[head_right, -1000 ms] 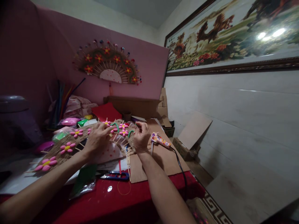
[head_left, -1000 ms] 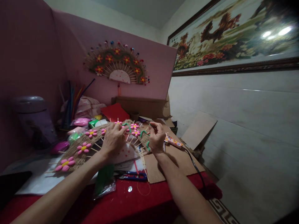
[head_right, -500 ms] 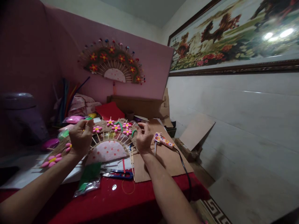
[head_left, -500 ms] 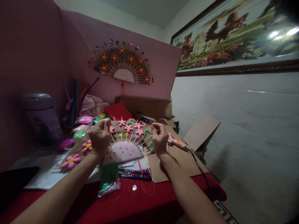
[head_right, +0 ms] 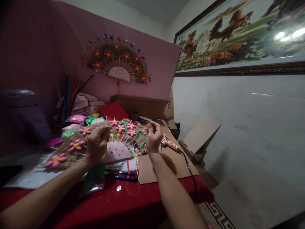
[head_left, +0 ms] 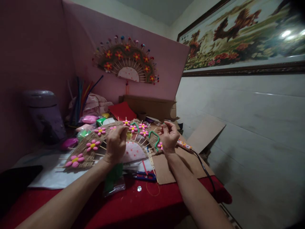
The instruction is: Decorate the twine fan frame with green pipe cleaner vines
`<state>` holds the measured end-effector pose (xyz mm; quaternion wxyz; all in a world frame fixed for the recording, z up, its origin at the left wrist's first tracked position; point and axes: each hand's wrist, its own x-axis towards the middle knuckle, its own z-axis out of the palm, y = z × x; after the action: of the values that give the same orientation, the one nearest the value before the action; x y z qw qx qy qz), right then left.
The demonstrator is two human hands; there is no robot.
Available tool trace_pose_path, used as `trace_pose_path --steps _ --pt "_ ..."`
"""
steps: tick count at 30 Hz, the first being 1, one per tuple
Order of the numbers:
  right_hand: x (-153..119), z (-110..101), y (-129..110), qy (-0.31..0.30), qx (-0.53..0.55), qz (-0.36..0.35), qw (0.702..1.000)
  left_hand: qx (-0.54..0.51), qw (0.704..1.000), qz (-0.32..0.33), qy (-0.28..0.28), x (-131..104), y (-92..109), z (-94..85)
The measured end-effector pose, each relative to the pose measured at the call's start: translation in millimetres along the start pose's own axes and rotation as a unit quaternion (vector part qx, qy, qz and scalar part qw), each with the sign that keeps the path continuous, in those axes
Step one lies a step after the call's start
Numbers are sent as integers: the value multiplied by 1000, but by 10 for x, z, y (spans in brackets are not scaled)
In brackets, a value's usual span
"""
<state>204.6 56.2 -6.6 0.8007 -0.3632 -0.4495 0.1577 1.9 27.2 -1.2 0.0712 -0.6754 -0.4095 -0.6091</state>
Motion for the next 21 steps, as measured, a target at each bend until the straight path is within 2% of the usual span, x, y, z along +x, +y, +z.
trace_pose_path --steps 6,11,15,18,21 --pt "14 17 9 -14 37 44 998 8 996 68 -57 -79 65 19" --pt "-34 -5 -46 -8 -12 55 998 16 995 88 -49 -123 85 36" --pt "-67 -11 -70 -27 -44 34 998 6 987 131 -92 -199 168 75" --pt "-101 -6 -103 -91 -73 -1 993 -11 986 131 -102 -231 232 94" --pt "-177 2 -145 -217 -109 -45 969 -13 991 99 -93 -222 258 91"
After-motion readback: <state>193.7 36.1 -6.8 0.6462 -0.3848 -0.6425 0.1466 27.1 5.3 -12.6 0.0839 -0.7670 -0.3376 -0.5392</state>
